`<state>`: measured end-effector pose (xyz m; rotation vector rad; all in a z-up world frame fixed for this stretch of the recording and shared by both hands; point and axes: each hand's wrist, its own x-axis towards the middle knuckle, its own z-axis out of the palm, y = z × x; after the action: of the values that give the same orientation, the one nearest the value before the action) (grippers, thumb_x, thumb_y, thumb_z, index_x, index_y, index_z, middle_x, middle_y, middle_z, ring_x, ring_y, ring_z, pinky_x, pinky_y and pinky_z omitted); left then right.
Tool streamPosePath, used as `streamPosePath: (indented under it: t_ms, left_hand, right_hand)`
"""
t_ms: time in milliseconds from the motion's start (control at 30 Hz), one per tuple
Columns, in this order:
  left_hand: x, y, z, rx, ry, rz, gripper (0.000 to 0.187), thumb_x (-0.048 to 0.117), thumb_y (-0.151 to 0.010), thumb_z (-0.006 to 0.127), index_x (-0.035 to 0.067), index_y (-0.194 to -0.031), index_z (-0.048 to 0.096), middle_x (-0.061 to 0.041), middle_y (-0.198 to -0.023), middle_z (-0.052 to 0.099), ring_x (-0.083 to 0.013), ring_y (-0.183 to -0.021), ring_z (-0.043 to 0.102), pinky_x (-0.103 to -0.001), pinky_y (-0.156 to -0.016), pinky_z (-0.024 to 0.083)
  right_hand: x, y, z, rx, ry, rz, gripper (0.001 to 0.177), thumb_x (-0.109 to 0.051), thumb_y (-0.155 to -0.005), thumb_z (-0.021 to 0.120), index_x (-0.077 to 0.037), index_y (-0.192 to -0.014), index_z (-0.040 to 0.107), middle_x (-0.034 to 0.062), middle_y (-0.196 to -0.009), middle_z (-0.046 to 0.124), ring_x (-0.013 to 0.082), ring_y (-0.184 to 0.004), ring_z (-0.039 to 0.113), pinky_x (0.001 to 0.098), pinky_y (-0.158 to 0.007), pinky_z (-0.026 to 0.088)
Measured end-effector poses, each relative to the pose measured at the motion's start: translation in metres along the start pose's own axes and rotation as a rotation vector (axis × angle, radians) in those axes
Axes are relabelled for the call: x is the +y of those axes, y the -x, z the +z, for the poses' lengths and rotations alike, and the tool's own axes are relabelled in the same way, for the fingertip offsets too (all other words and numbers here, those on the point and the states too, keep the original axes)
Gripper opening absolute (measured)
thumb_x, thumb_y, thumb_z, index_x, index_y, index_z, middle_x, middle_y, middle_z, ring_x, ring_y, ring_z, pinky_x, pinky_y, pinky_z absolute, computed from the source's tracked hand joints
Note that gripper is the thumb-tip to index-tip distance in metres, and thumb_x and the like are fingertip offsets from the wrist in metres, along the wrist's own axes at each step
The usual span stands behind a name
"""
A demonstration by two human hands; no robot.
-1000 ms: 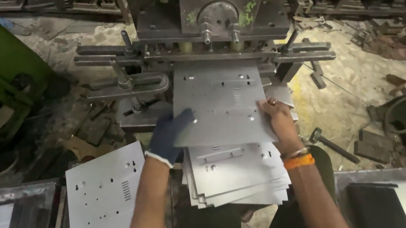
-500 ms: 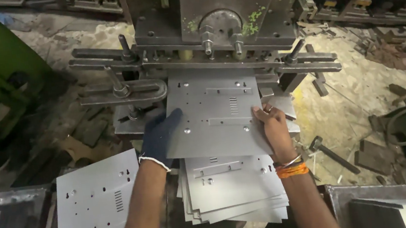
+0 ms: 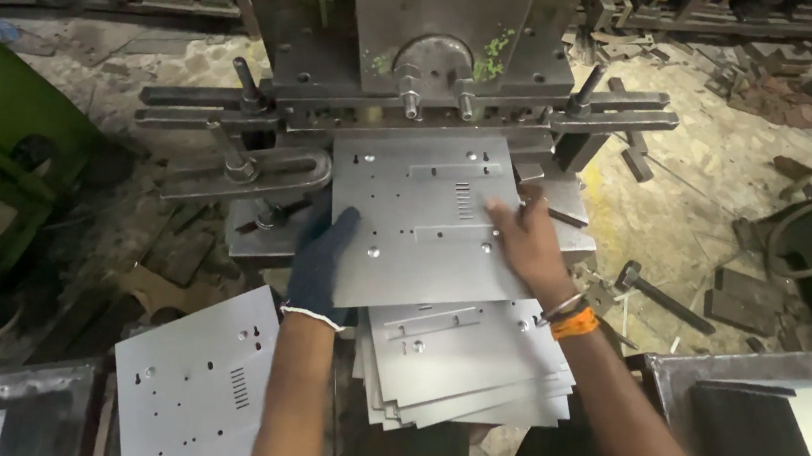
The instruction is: Picking up metal plates from a stack and placing them into a new pile at a manual workstation.
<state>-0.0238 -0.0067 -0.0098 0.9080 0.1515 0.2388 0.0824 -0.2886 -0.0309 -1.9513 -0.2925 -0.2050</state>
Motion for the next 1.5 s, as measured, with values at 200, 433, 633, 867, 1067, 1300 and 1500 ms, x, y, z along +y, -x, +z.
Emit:
streamPosePath:
  t_ms: [200, 433, 633, 867, 1067, 1300, 1500]
  left_hand:
    - [-0.009, 0.026, 0.001, -0.043, 0.465, -0.279, 0.052, 0.043, -0.094, 0.061, 0.005, -0.129, 0.064, -0.012, -0.115, 0.073, -0.0235, -0.102, 0.069, -0.037, -0.091, 0.056]
    - [-0.013, 0.068, 0.002, -0.052, 0.47, -0.245, 0.057, 0.039, -0.086, 0.067, 0.005, -0.131, 0.061, -0.01, -0.117, 0.073, -0.0234, -0.104, 0.071, -0.038, -0.093, 0.056]
    - [-0.023, 0.081, -0.02, -0.105, 0.252, -0.522, 0.054, 0.025, -0.089, 0.075, -0.003, -0.133, 0.061, -0.014, -0.11, 0.072, -0.0268, -0.098, 0.07, -0.042, -0.09, 0.056]
    - [0.025, 0.068, 0.033, -0.166, 0.12, -0.349, 0.047, 0.011, -0.078, 0.077, -0.002, -0.123, 0.067, -0.013, -0.102, 0.074, -0.0247, -0.089, 0.073, -0.04, -0.079, 0.06]
    - [0.013, 0.009, 0.032, -0.027, 0.135, -0.201, 0.038, 0.012, -0.083, 0.076, 0.001, -0.119, 0.07, -0.012, -0.1, 0.074, -0.0231, -0.081, 0.073, -0.037, -0.071, 0.06]
    - [-0.004, -0.015, -0.002, 0.023, 0.18, -0.174, 0.028, 0.013, -0.085, 0.075, 0.004, -0.111, 0.074, -0.007, -0.096, 0.076, -0.0187, -0.08, 0.072, -0.033, -0.071, 0.059]
    - [-0.01, -0.028, -0.016, 0.114, -0.109, -0.097, 0.023, 0.019, -0.089, 0.076, 0.005, -0.108, 0.076, -0.003, -0.092, 0.074, -0.0163, -0.077, 0.068, -0.032, -0.067, 0.054]
  right_hand:
    - [-0.073, -0.01, -0.036, -0.334, 0.425, 0.147, 0.062, -0.04, -0.082, 0.083, 0.008, -0.116, 0.063, 0.026, -0.103, 0.073, 0.0326, -0.093, 0.072, 0.0422, -0.084, 0.057]
    - [-0.126, -0.032, -0.002, -0.79, 0.315, -0.087, 0.089, -0.032, -0.066, 0.086, -0.007, -0.144, 0.051, 0.0193, -0.139, 0.055, 0.0311, -0.124, 0.058, 0.0472, -0.099, 0.053]
    - [-0.127, 0.009, 0.016, -0.624, 0.651, -0.462, 0.088, -0.039, -0.065, 0.095, -0.01, -0.137, 0.054, 0.0148, -0.153, 0.038, 0.0413, -0.14, 0.036, 0.0627, -0.11, 0.026]
    - [-0.061, 0.028, -0.049, -0.105, 0.402, -0.114, 0.064, -0.042, -0.083, 0.081, 0.002, -0.125, 0.06, 0.0166, -0.119, 0.061, 0.027, -0.103, 0.061, 0.0388, -0.082, 0.049]
    - [-0.044, -0.009, -0.043, -0.14, -0.077, 0.467, 0.046, -0.042, -0.096, 0.07, 0.003, -0.099, 0.067, 0.007, -0.079, 0.061, 0.0151, -0.063, 0.053, 0.0331, -0.058, 0.044]
    - [0.005, -0.031, -0.02, -0.099, -0.022, 0.284, 0.048, -0.04, -0.097, 0.073, 0.006, -0.096, 0.064, 0.0074, -0.083, 0.063, 0.0155, -0.074, 0.057, 0.0325, -0.07, 0.044]
    - [-0.027, -0.025, -0.014, -0.142, -0.088, 0.298, 0.042, -0.041, -0.092, 0.069, 0.001, -0.09, 0.065, 0.0049, -0.081, 0.063, 0.0153, -0.073, 0.056, 0.0312, -0.07, 0.045]
